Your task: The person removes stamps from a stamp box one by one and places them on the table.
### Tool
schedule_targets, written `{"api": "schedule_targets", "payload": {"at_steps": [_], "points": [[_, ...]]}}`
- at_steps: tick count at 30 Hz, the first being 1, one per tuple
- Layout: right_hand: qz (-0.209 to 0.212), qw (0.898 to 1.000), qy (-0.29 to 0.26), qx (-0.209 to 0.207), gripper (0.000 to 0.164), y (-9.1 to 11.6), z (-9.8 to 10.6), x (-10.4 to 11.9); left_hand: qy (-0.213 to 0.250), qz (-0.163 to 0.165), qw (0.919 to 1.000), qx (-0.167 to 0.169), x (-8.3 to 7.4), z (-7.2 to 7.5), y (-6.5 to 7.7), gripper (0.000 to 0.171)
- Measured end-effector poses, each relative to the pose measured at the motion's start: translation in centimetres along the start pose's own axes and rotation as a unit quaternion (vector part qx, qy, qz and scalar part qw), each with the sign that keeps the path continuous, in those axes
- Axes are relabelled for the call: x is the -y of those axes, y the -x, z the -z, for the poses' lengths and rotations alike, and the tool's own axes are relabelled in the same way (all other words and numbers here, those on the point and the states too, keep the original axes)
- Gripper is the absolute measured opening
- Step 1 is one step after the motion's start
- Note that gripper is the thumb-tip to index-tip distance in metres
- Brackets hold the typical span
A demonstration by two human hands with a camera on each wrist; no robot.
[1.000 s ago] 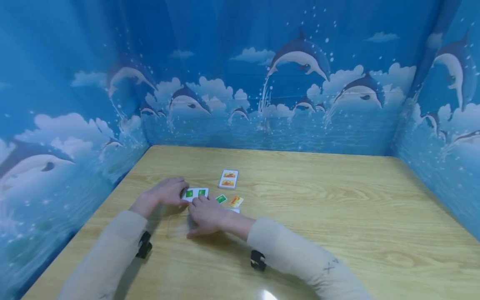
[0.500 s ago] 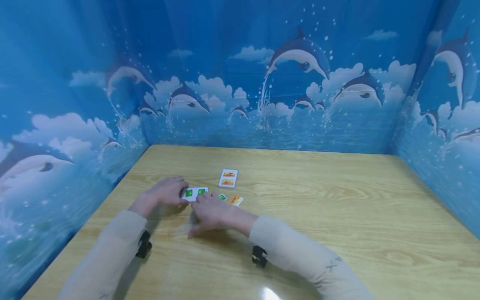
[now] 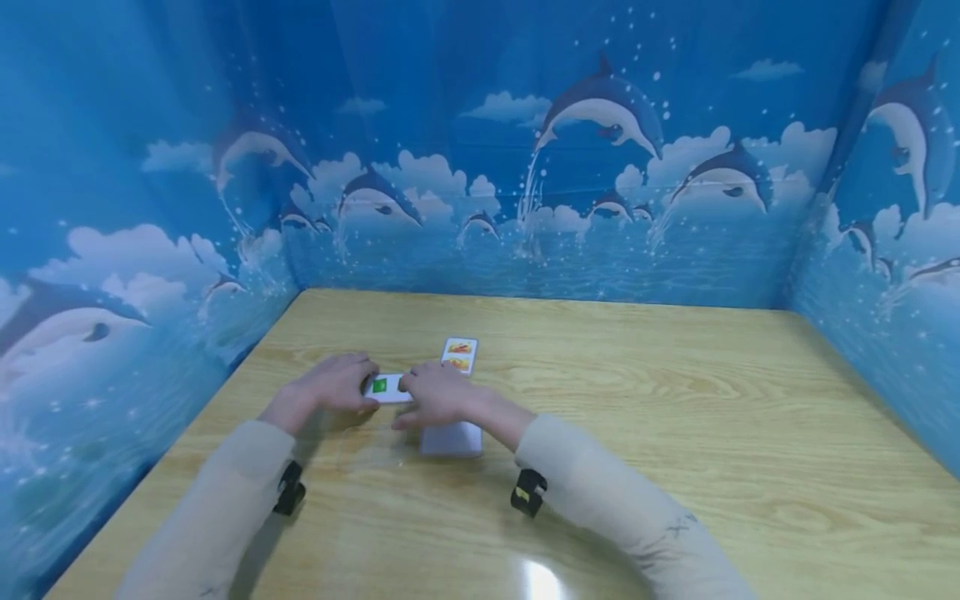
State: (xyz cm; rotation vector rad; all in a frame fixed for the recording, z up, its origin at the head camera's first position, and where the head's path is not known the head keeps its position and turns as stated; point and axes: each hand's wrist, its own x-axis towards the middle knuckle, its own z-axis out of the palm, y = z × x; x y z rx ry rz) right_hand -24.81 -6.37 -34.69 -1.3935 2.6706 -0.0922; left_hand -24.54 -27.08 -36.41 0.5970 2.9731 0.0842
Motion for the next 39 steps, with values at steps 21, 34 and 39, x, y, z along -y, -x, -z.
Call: {"api": "schedule_targets", "payload": {"at_steps": [21,34,39], "points": [[-0.13,0.929,-0.329,-0.11,0.035,-2.3,-0.5,-4.1,-0.001,0.019,0.9997,0.016,0.1,0.1,0.0,0.059],[-0.158,0.895,-0.397,-0.131,0.032,-3.6,-1.8,-4.2,0.008,0.009,0.9999,0.012,-0.2,0.2,0.0,0.054],[-0.169,0.895,-0.392,-0.128,0.03,-4.0,-2.6,-4.1,0.013,0.018,0.9997,0.011,-0.4,0.3,0.1,0.053]]}}
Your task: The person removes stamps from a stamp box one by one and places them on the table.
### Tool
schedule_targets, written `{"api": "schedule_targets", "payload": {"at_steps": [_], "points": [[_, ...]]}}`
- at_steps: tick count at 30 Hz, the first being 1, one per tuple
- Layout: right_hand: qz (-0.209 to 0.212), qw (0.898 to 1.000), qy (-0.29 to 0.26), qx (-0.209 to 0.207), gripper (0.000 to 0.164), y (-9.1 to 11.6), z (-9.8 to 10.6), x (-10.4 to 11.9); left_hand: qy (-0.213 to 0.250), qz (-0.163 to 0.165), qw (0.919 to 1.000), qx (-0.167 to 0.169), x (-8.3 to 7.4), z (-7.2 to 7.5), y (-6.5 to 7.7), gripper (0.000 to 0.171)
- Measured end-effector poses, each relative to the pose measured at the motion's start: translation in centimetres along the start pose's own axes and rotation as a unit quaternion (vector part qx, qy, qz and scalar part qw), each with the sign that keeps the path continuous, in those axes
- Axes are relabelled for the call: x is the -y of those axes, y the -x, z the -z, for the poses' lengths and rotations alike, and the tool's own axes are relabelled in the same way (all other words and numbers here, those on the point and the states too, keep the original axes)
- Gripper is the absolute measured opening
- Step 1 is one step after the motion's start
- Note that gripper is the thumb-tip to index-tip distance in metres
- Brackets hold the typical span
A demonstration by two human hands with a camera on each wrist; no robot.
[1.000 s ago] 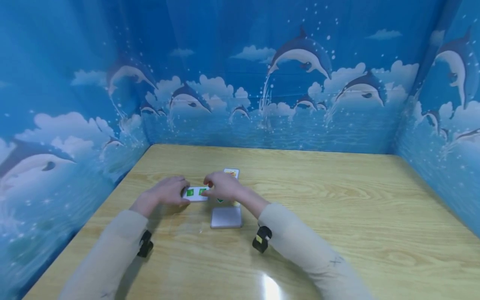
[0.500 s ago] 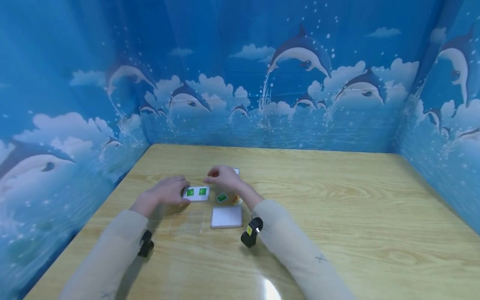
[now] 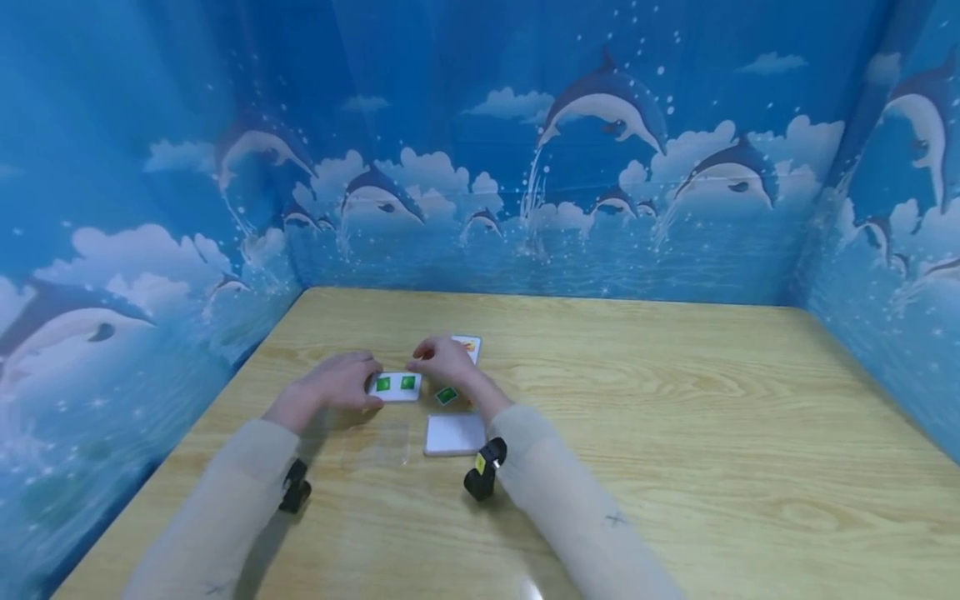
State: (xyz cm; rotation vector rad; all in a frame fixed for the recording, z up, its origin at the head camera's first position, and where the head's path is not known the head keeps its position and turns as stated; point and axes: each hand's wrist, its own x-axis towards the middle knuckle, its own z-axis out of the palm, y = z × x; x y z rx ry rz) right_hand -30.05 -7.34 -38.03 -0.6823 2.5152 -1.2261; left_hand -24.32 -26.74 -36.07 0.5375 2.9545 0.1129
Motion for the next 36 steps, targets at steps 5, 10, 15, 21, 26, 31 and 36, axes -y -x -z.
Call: {"api": "schedule_targets", "payload": {"at_steps": [5,10,15,21,26,31,36], "points": [[-0.005,1.0,0.003,-0.007,0.031,-0.1,-0.4,0.0,-0.001,0.005,1.0,0.004,0.1,0.0,0.0,0.053],[-0.013,1.0,0.009,-0.002,0.036,0.1,-0.7,0.0,-0.002,0.004,1.0,0.004,0.3,-0.1,-0.1,0.054],[-0.028,0.999,0.018,0.015,0.042,0.1,-1.0,-0.1,-0.004,0.001,1.0,0.004,0.4,-0.2,-0.1,0.054],[-0.022,0.997,0.073,0.015,0.044,0.1,-1.1,0.0,-0.002,0.001,1.0,0.006,0.3,-0.2,-0.1,0.055],[-0.028,0.995,0.092,0.018,0.044,0.1,-1.1,0.1,-0.005,0.0,1.0,0.005,0.5,-0.3,-0.2,0.055],[-0.028,0.993,0.11,0.017,0.042,0.1,-1.2,0.1,-0.004,0.004,1.0,0.006,0.6,-0.5,-0.3,0.054],[-0.024,0.992,0.125,0.015,0.041,0.2,-1.3,0.2,0.001,0.007,1.0,0.006,0.5,-0.4,-0.2,0.053]]}}
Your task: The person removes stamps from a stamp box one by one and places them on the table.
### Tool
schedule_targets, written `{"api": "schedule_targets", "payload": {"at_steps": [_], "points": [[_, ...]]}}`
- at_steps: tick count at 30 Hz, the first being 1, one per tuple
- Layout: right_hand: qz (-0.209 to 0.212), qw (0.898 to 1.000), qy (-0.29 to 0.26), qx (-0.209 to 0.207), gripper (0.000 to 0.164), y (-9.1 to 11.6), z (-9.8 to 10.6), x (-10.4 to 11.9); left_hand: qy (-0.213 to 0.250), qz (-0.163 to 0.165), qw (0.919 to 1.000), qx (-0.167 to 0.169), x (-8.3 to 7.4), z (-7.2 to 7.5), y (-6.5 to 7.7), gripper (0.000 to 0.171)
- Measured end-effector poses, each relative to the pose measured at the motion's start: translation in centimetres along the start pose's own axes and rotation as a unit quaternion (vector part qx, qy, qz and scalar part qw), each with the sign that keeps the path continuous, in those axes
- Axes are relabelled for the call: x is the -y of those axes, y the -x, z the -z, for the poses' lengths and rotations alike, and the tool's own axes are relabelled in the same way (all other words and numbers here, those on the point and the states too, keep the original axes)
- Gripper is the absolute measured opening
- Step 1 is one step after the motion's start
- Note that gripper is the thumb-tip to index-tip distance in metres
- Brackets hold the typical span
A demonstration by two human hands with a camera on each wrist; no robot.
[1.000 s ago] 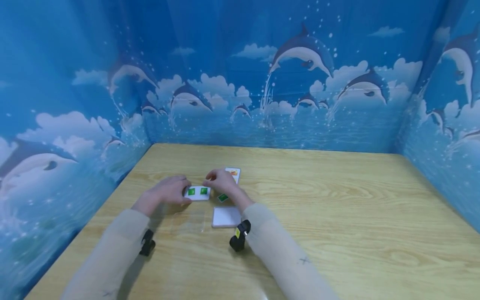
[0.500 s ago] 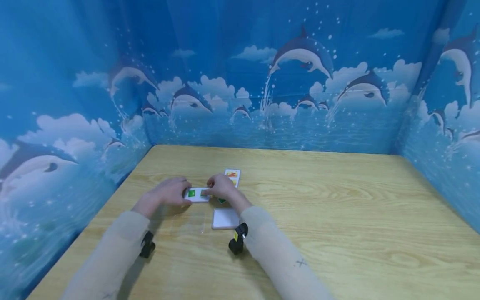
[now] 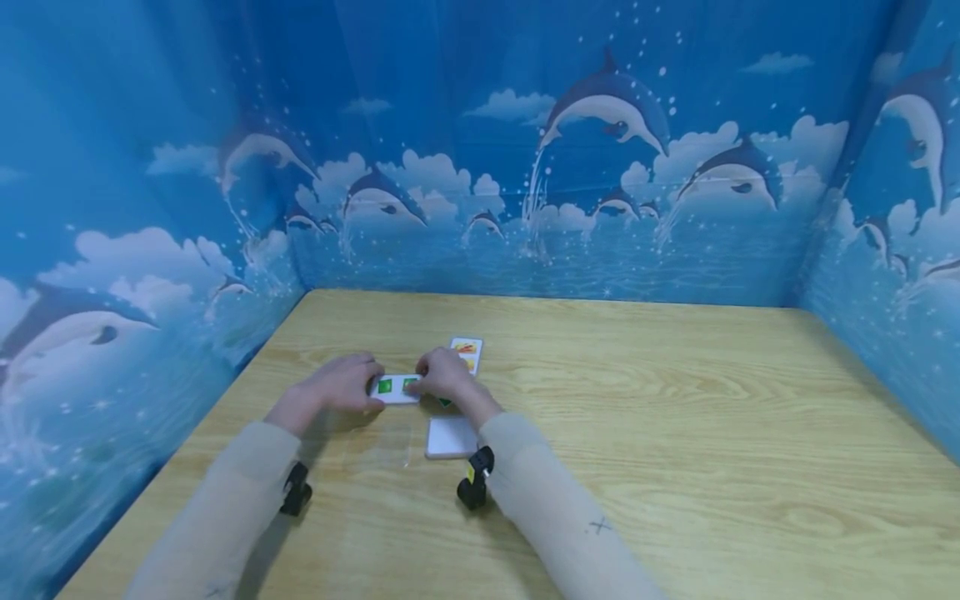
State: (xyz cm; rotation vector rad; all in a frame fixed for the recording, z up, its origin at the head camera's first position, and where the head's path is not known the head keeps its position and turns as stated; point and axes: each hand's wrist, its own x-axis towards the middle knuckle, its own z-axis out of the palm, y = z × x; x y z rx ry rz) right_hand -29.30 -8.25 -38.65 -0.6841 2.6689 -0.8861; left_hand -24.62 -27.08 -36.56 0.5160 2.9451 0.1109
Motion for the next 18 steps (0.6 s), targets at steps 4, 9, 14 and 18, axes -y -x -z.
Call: {"api": "schedule_targets", "payload": {"at_steps": [4,9,14,18], "points": [[-0.004,1.0,0.011,-0.002,0.041,0.11,-0.03,0.01,-0.002,-0.004,1.0,-0.002,-0.08,0.1,0.03,0.052],[0.001,1.0,0.025,-0.005,0.04,0.14,-0.1,-0.02,-0.002,-0.006,1.0,-0.002,-0.13,0.1,0.05,0.053],[0.003,1.0,0.014,-0.007,0.035,0.07,-0.13,-0.1,-0.002,-0.004,1.0,-0.001,-0.06,0.0,-0.02,0.053],[0.005,1.0,0.002,-0.008,0.031,-0.07,-0.12,-0.18,-0.001,-0.004,1.0,-0.004,-0.04,0.04,0.01,0.053]]}}
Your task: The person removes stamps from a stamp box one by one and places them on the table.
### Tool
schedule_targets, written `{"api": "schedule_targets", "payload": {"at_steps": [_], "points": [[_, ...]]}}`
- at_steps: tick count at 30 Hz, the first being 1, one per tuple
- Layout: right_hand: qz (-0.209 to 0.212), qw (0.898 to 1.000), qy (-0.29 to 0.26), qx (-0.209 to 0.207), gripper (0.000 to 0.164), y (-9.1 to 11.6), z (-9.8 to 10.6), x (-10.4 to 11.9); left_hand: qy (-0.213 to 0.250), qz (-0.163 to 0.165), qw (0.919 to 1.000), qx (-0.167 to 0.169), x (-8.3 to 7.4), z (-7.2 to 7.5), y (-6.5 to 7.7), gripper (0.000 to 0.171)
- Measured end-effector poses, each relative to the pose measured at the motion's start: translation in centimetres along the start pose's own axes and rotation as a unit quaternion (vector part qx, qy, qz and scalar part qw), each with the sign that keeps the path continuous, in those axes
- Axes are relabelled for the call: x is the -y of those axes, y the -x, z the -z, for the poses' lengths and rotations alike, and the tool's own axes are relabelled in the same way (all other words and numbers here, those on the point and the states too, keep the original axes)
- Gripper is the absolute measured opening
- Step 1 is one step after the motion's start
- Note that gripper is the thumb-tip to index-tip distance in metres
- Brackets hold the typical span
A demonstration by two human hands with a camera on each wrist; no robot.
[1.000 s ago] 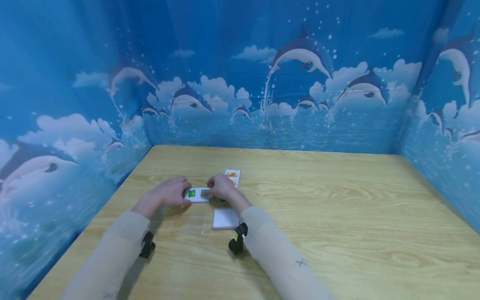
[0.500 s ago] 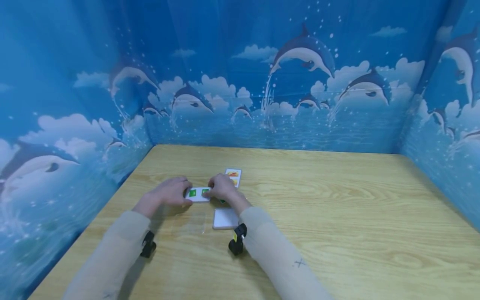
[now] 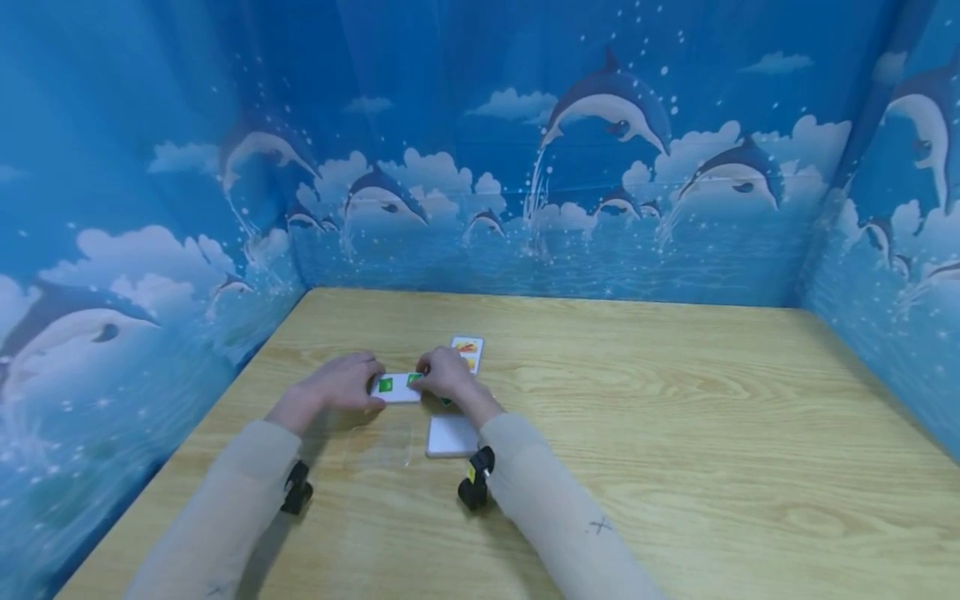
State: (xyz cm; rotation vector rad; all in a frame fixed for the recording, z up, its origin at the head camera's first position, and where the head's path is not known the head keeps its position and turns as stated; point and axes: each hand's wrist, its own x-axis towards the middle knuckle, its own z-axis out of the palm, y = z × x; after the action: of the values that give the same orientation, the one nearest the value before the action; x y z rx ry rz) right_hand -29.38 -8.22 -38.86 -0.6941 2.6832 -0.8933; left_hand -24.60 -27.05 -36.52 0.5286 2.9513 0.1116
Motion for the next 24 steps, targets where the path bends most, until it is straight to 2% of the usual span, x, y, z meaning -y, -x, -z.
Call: {"api": "schedule_targets", "payload": {"at_steps": [18,24], "points": [[0.017,1.0,-0.011,-0.013,0.011,-0.5,-0.02,-0.4,-0.004,-0.004,1.0,-0.003,0.14,-0.2,-0.12,0.053],[0.009,1.0,-0.013,-0.024,0.011,-0.44,0.24,-0.42,-0.005,0.0,1.0,-0.007,-0.04,-0.07,-0.02,0.054]]}}
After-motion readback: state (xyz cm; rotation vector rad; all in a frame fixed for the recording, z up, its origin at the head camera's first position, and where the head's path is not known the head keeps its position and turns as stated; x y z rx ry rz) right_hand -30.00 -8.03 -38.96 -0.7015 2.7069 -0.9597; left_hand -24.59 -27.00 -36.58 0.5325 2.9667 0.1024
